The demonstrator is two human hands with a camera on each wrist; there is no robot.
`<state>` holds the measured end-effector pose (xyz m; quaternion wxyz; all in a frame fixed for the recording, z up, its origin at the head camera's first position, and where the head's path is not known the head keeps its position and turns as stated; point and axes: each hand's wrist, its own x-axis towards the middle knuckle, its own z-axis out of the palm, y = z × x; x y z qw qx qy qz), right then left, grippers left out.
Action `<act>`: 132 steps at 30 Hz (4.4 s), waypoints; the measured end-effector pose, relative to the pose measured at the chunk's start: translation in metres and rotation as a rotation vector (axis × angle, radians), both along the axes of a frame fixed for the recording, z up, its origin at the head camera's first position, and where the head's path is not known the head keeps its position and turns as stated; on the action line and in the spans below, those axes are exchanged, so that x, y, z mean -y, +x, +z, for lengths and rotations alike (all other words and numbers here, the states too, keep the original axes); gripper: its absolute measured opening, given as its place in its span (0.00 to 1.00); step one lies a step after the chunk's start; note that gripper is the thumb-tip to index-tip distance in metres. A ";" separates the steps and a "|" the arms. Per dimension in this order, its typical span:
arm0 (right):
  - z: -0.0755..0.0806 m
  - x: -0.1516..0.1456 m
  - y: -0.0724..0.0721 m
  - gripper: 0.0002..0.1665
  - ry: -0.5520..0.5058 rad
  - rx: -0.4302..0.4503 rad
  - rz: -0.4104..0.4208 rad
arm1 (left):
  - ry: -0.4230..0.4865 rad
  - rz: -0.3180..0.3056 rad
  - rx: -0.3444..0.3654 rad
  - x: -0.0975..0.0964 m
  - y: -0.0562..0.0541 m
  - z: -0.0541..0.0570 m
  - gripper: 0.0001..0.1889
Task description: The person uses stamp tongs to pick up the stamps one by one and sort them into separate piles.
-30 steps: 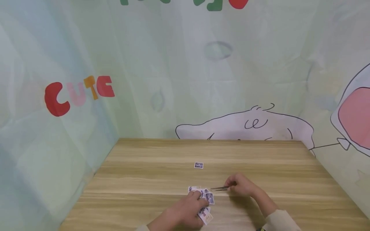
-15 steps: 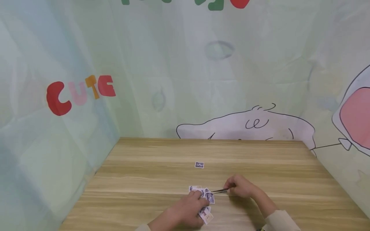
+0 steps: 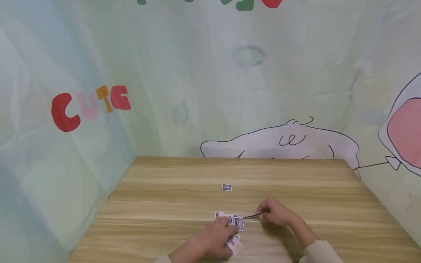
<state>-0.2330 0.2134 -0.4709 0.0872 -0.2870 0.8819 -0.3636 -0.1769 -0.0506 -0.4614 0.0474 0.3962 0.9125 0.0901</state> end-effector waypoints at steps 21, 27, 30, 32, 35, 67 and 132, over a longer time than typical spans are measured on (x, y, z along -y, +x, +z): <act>0.003 0.001 0.001 0.07 -0.023 0.021 0.009 | -0.016 -0.012 -0.035 -0.002 0.001 0.003 0.28; 0.006 -0.005 -0.002 0.10 -0.022 -0.024 -0.006 | -0.012 -0.012 -0.089 -0.001 0.003 0.007 0.26; 0.009 -0.007 -0.002 0.10 -0.038 -0.025 -0.003 | 0.003 -0.004 -0.104 0.001 0.004 0.007 0.26; 0.010 -0.008 -0.002 0.09 -0.047 -0.010 -0.004 | 0.014 -0.003 -0.103 0.002 0.004 0.006 0.26; 0.009 -0.010 -0.001 0.09 -0.062 0.014 -0.011 | 0.030 -0.004 -0.097 0.004 0.004 0.004 0.26; 0.007 -0.055 0.014 0.03 -0.036 -0.031 -0.168 | 0.084 0.114 -0.107 0.038 -0.008 0.002 0.25; 0.006 -0.071 -0.019 0.05 -0.071 0.005 -0.399 | 0.065 0.165 0.044 0.038 -0.014 -0.002 0.27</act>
